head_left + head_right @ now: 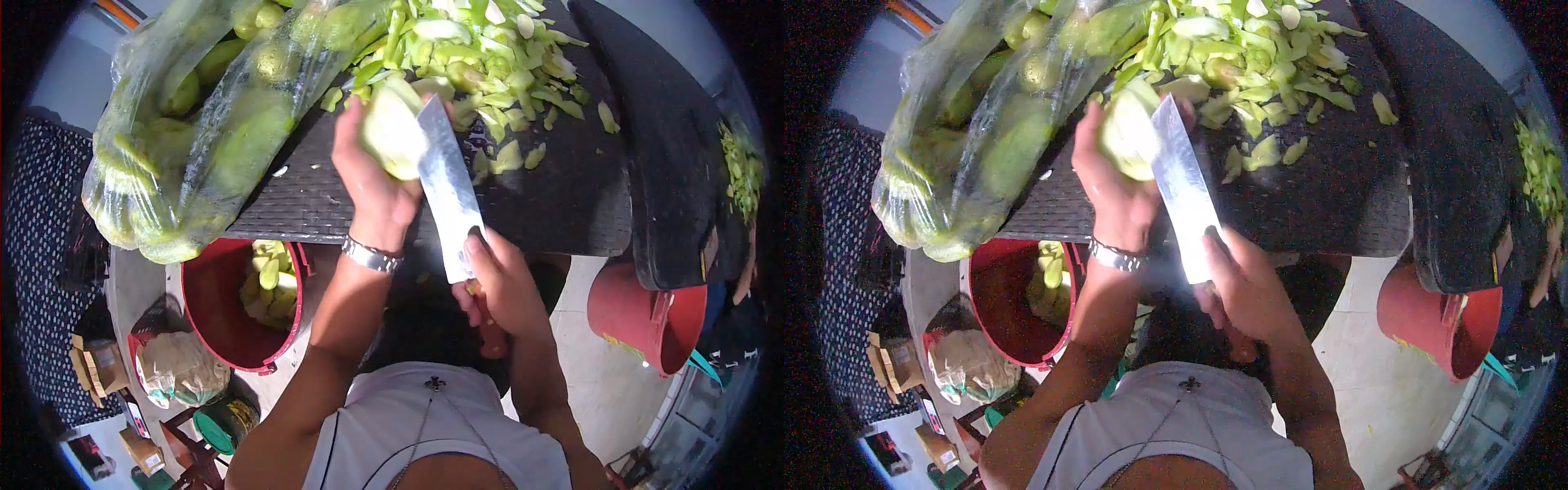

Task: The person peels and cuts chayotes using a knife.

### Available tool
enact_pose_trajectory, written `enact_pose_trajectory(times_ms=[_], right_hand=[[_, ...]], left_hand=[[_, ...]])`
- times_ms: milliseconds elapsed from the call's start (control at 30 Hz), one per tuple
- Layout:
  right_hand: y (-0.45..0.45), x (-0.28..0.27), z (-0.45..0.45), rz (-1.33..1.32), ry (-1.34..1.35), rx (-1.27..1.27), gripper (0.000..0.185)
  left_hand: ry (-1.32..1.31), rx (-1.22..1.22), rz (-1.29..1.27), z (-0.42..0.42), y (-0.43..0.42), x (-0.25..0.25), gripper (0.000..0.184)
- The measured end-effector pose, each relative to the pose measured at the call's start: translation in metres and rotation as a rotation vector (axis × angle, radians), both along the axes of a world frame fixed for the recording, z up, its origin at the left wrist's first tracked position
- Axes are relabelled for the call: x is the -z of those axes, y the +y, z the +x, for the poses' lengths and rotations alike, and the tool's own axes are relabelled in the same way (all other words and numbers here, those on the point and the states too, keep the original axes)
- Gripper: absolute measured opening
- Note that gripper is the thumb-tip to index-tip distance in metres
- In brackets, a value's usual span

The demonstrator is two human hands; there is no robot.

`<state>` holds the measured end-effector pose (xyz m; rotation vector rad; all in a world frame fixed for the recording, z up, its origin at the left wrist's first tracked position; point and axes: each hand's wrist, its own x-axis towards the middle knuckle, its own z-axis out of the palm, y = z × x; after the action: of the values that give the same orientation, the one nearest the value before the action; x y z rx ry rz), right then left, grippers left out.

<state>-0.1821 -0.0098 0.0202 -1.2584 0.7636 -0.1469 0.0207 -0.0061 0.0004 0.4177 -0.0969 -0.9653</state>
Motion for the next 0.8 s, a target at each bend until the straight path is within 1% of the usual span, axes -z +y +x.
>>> enact_pose_trajectory(times_ms=[33, 67, 100, 133, 200, 233, 267, 333, 367, 433, 533, 633, 700, 800], right_hand=[[0.003, -0.002, -0.004, -0.185, 0.072, 0.003, 0.029], [0.007, -0.002, -0.006, -0.537, 0.017, 0.058, 0.03], [0.006, -0.006, -0.005, -0.649, 0.005, 0.084, 0.032], [0.003, -0.009, -0.002, -0.764, -0.005, 0.115, 0.035], [-0.005, -0.007, 0.006, -0.799, -0.027, 0.128, 0.039], [-0.009, -0.004, 0.01, -0.82, -0.042, 0.135, 0.041], [-0.012, -0.001, 0.012, -0.848, -0.054, 0.083, 0.043], [-0.017, 0.005, 0.013, -0.901, -0.076, -0.026, 0.046], [-0.018, 0.007, 0.015, -0.942, -0.095, -0.021, 0.047], [-0.017, 0.008, 0.02, -1.023, -0.133, -0.008, 0.049], [-0.016, 0.004, 0.023, -0.975, -0.075, -0.055, 0.044], [-0.019, 0.005, 0.023, -0.93, -0.059, -0.09, 0.045], [-0.02, 0.004, 0.026, -0.934, -0.09, -0.049, 0.046], [-0.022, 0.005, 0.026, -0.91, -0.095, -0.048, 0.048]], left_hand=[[-0.016, -0.05, -0.004, 0.006, -0.001, -0.002, 0.067], [-0.032, -0.099, -0.007, 0.01, -0.001, -0.003, 0.069], [-0.048, -0.089, -0.053, 0.012, 0.0, -0.002, 0.074], [-0.04, -0.008, -0.129, 0.009, 0.003, -0.002, 0.075], [-0.02, 0.155, -0.287, -0.006, 0.01, -0.002, 0.077], [-0.031, 0.203, -0.306, -0.008, 0.009, 0.002, 0.078], [0.009, 0.246, -0.335, -0.012, 0.009, 0.002, 0.077], [-0.035, 0.192, -0.259, -0.023, 0.006, 0.003, 0.074], [-0.008, 0.242, -0.354, -0.025, 0.004, 0.005, 0.071], [-0.005, 0.241, -0.365, -0.029, 0.003, 0.005, 0.072], [0.009, 0.226, -0.366, -0.034, 0.003, 0.006, 0.07], [-0.031, 0.156, -0.34, -0.04, 0.004, 0.009, 0.068], [-0.057, 0.12, -0.323, -0.044, 0.005, 0.008, 0.066], [-0.041, 0.089, -0.398, -0.053, 0.009, 0.005, 0.066]])
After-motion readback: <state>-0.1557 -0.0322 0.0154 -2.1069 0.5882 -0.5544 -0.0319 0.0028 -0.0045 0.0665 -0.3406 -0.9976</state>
